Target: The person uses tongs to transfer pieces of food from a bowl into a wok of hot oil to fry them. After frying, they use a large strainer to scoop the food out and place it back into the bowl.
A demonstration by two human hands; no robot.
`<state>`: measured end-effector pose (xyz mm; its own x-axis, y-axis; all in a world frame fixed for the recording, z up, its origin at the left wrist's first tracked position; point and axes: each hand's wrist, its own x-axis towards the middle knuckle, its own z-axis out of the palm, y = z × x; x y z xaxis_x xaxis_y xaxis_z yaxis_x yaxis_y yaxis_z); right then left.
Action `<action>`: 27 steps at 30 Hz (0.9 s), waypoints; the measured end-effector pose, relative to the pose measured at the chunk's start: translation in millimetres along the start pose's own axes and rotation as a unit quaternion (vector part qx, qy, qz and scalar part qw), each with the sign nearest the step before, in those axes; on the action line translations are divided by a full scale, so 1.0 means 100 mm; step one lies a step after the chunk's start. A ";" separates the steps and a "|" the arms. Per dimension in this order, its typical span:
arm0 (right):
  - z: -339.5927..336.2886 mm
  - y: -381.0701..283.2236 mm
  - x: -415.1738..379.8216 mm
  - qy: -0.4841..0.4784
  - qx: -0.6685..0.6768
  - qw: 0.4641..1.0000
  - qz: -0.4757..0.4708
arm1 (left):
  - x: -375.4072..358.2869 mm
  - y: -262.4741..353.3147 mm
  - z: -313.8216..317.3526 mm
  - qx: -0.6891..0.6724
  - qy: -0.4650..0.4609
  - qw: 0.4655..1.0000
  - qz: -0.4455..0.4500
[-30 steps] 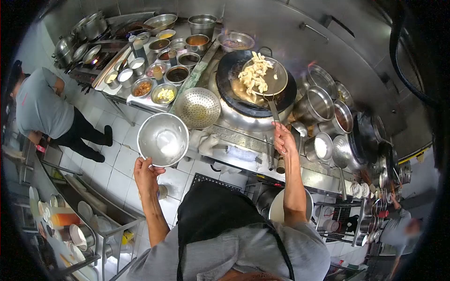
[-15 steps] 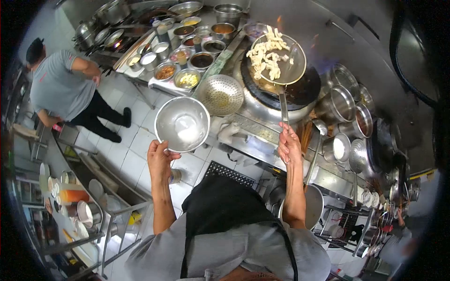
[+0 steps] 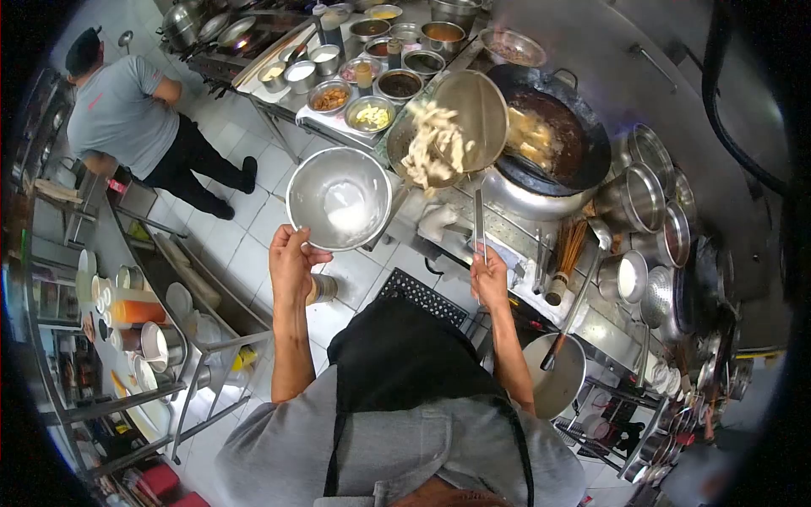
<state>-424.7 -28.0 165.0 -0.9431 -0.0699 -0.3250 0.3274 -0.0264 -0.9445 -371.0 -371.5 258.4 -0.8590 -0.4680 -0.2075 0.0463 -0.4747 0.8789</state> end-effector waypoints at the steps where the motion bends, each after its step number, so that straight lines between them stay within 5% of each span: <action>1: -0.05 0.13 0.07 0.000 -0.001 1.000 0.001 | 0.02 -0.01 -0.03 -0.001 0.002 1.000 0.000; 3: -0.14 0.46 0.26 0.058 -0.192 0.963 -0.180 | 0.03 -0.01 -0.05 -0.004 0.004 1.000 0.001; 6: -0.14 0.14 0.17 0.105 -0.350 0.909 -0.203 | 0.02 0.01 -0.06 0.005 0.017 1.000 -0.001; 17: -0.82 -0.99 -0.14 0.224 -0.247 0.917 -0.218 | 0.12 -0.08 -0.09 -0.002 0.044 0.999 0.002; 23: -1.30 -1.39 -0.13 0.248 -0.188 0.948 -0.068 | 0.15 -0.19 -0.14 -0.016 0.050 0.999 -0.011; 27: -1.49 -1.39 0.15 0.173 -0.094 0.980 0.000 | 0.18 -0.21 -0.12 -0.011 0.051 0.998 -0.023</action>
<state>-493.5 122.7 284.5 -0.9172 0.2730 -0.2901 0.3408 0.1604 -0.9264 -381.3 -378.9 230.5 -0.8041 -0.5178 -0.2919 0.0189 -0.5131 0.8581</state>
